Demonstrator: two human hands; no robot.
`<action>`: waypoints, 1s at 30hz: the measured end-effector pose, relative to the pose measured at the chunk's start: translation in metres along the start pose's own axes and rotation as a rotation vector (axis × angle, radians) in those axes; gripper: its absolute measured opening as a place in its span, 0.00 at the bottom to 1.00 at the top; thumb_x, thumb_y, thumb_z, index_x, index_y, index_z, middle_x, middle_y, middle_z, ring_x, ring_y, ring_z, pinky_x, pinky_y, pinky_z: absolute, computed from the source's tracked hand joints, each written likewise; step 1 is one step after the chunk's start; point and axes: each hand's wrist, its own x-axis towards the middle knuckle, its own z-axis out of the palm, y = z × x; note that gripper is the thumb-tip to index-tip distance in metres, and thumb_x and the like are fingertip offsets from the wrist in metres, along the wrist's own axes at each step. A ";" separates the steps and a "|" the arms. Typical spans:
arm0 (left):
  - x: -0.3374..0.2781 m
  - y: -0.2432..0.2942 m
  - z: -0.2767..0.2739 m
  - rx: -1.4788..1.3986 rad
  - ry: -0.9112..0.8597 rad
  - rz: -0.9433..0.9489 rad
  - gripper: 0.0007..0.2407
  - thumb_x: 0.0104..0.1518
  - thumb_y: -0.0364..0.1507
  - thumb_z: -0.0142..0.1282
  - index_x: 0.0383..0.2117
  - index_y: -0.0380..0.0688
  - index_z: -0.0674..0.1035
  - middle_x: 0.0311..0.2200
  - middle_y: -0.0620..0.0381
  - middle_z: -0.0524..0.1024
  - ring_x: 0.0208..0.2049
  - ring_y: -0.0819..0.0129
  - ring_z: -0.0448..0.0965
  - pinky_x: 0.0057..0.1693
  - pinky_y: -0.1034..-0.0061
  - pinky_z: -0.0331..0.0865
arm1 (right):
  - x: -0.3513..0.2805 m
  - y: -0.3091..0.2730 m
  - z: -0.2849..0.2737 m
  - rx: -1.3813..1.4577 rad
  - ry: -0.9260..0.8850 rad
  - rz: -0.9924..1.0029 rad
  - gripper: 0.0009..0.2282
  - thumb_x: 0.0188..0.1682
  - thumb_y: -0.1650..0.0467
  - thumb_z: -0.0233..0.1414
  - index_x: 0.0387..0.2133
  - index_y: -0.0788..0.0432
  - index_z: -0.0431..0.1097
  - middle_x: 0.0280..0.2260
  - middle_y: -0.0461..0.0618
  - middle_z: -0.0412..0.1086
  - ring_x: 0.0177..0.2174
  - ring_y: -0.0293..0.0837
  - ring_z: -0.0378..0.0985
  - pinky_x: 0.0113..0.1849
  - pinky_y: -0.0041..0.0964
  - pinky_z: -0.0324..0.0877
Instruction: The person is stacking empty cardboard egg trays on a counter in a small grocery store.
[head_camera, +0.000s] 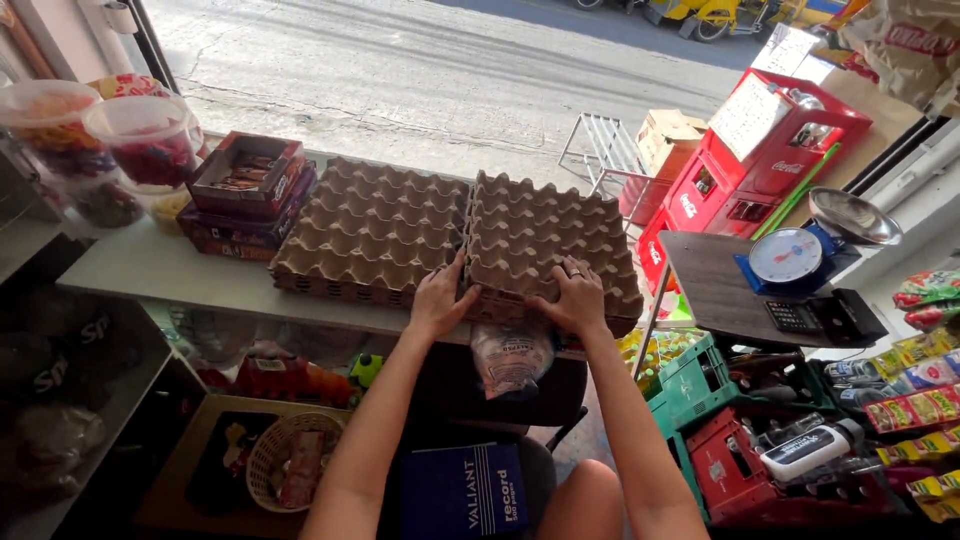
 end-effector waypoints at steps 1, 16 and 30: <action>-0.001 -0.001 0.002 0.013 0.012 0.000 0.34 0.63 0.51 0.40 0.74 0.51 0.53 0.60 0.46 0.72 0.64 0.53 0.69 0.69 0.50 0.56 | 0.000 0.000 0.000 0.010 0.007 0.001 0.29 0.34 0.38 0.54 0.34 0.45 0.69 0.53 0.52 0.73 0.59 0.48 0.71 0.53 0.53 0.67; -0.005 0.003 0.006 0.110 0.072 0.041 0.34 0.58 0.53 0.49 0.70 0.51 0.62 0.59 0.53 0.73 0.62 0.60 0.72 0.67 0.54 0.60 | -0.006 0.003 0.004 0.006 0.037 0.015 0.27 0.31 0.41 0.58 0.34 0.44 0.69 0.54 0.49 0.74 0.59 0.47 0.71 0.54 0.51 0.68; -0.005 0.037 -0.031 -0.008 0.067 -0.047 0.34 0.59 0.55 0.44 0.68 0.47 0.63 0.61 0.49 0.71 0.59 0.52 0.72 0.61 0.51 0.63 | -0.007 0.003 0.004 0.014 0.031 -0.027 0.29 0.40 0.51 0.58 0.54 0.48 0.67 0.60 0.50 0.64 0.63 0.55 0.60 0.51 0.63 0.70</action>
